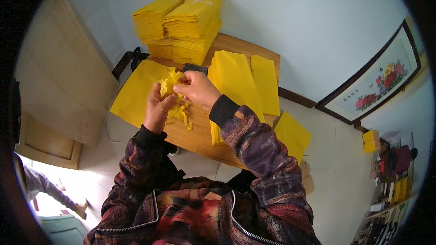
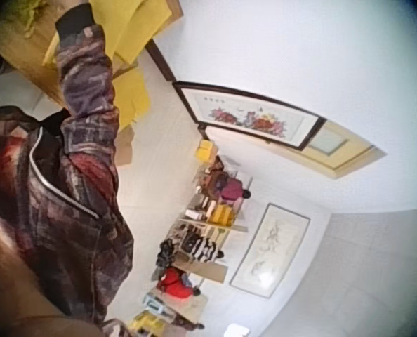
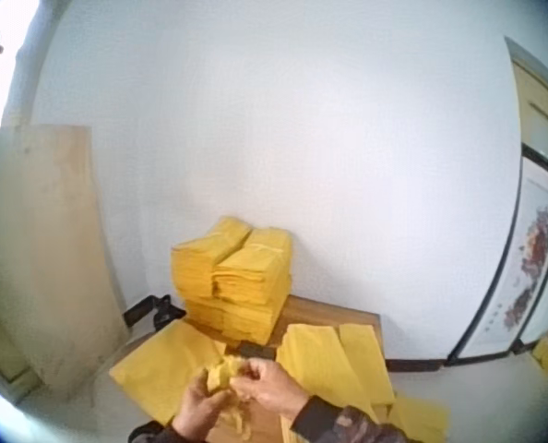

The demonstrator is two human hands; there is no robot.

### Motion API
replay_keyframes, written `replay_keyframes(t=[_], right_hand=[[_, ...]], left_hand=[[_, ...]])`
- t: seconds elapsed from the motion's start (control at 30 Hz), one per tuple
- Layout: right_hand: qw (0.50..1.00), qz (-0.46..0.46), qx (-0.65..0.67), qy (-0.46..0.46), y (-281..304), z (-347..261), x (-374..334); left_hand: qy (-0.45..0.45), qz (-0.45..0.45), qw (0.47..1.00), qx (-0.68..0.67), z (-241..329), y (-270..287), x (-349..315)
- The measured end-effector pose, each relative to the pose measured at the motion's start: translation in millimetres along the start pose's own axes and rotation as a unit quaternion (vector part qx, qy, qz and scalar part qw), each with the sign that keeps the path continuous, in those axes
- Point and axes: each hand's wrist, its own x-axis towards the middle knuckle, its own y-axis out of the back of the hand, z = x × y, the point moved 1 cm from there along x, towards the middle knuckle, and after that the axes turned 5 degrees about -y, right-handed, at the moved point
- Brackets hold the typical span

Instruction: The person folds yellow padded envelopes on a wooden table, aligning edges and smoothing creases. They then remove a plastic tie from a stack, separate the envelopes, and restack them neatly.

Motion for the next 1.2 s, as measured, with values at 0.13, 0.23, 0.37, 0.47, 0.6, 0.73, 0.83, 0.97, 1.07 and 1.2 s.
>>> replay_keyframes(t=[0.13, 0.23, 0.37, 0.47, 0.6, 0.73, 0.83, 0.97, 1.07, 1.2], right_hand=[[0.999, 0.029, 0.001, 0.023, 14, -7, -26], [0.996, 0.052, 0.032, 0.06, 43, -10, -55], [0.981, 0.173, 0.068, 0.051, 110, -9, -98], [0.964, 0.205, 0.151, 0.071, 152, 1, -130], [0.957, 0.218, 0.177, 0.074, 177, 26, -162], [0.953, 0.22, 0.191, 0.08, 185, 45, -175], [0.951, 0.221, 0.2, 0.083, 190, 52, -181], [0.947, 0.229, 0.21, 0.083, 193, 59, -184], [0.949, 0.227, 0.204, 0.08, 196, 62, -182], [0.95, 0.223, 0.203, 0.081, 198, 61, -176]], left_hand=[[-0.017, -0.05, 0.996, 0.078, 12, -32, 1], [-0.038, -0.107, 0.99, 0.089, 15, -56, 5], [-0.023, -0.214, 0.964, 0.157, 2, -78, 21], [-0.131, -0.287, 0.861, 0.4, -23, -99, 37], [-0.236, -0.449, 0.653, 0.562, -53, -130, 59], [-0.147, -0.566, 0.516, 0.626, -67, -149, 86], [-0.172, -0.6, 0.511, 0.591, -75, -155, 96], [-0.124, -0.595, 0.527, 0.595, -83, -153, 100], [-0.118, -0.586, 0.54, 0.592, -86, -151, 101], [-0.14, -0.577, 0.556, 0.581, -83, -147, 105]])
